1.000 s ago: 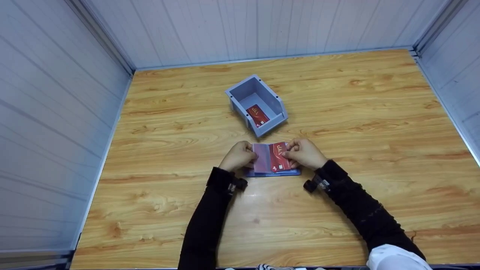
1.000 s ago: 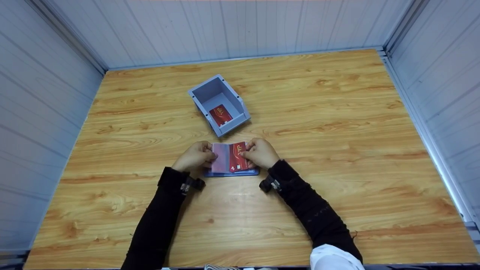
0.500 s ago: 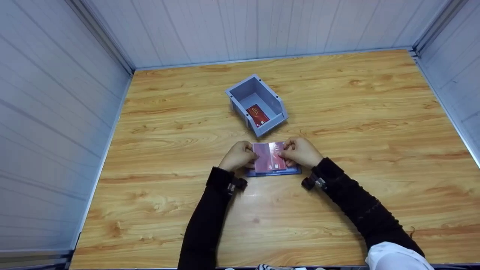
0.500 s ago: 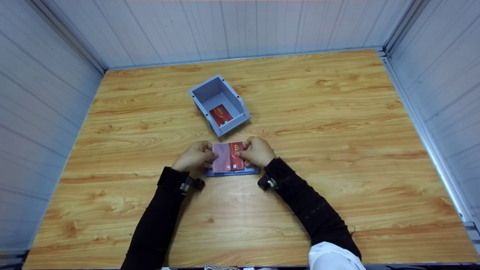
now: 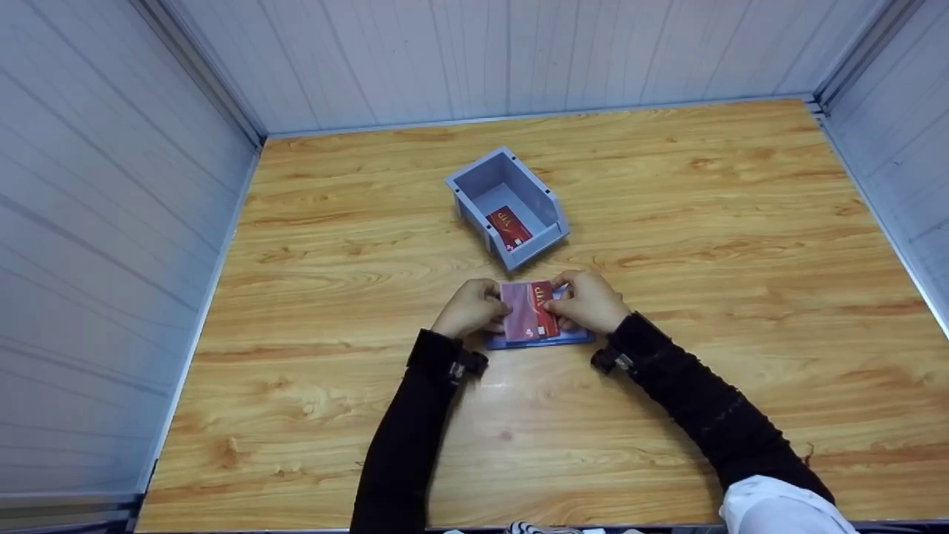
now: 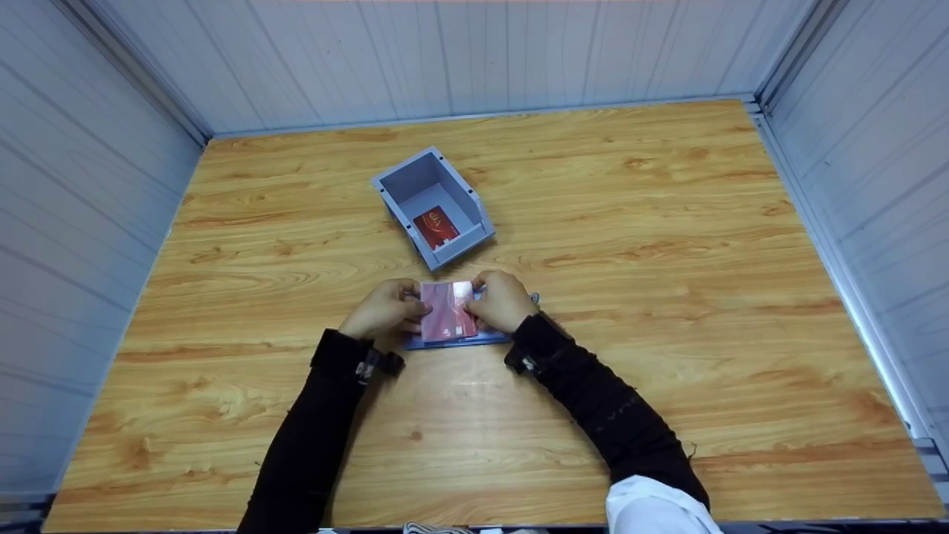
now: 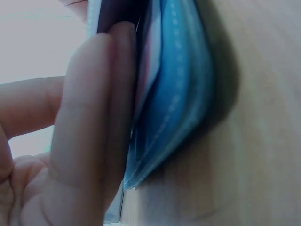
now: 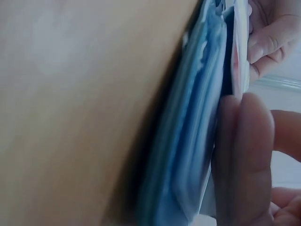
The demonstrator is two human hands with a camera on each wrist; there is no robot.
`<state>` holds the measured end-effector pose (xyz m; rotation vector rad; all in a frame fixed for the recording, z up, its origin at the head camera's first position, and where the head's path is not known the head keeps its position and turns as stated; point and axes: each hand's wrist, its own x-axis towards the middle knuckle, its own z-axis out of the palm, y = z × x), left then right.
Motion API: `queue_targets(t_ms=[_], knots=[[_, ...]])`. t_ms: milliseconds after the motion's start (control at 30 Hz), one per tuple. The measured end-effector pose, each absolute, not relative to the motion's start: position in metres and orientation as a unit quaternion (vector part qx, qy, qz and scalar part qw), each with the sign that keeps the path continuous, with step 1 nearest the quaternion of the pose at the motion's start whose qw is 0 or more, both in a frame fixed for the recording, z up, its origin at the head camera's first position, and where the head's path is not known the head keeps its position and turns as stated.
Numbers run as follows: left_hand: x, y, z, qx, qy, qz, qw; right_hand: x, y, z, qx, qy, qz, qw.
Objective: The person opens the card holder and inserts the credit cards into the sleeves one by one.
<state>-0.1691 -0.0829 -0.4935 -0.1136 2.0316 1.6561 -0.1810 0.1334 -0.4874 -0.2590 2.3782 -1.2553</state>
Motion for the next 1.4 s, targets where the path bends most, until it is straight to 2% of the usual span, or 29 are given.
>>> queue_targets(t_ms=[267,733,1167,1400], knots=[[-0.169,-0.079,-0.494,-0.044,0.742,0.614,0.265,-0.178,0.125,-0.488,-0.096,0.847,-0.470,0.230],[-0.169,-0.079,-0.494,-0.028,0.759,0.599,0.252,-0.178,0.124,-0.489,-0.109,0.831,-0.489,0.240],[-0.166,-0.085,-0.490,-0.037,0.800,0.560,0.210,-0.186,0.159,-0.483,-0.145,0.906,-0.383,0.106],[-0.165,-0.082,-0.487,-0.026,0.837,0.516,0.180,-0.187,0.165,-0.488,-0.157,0.921,-0.344,0.091]])
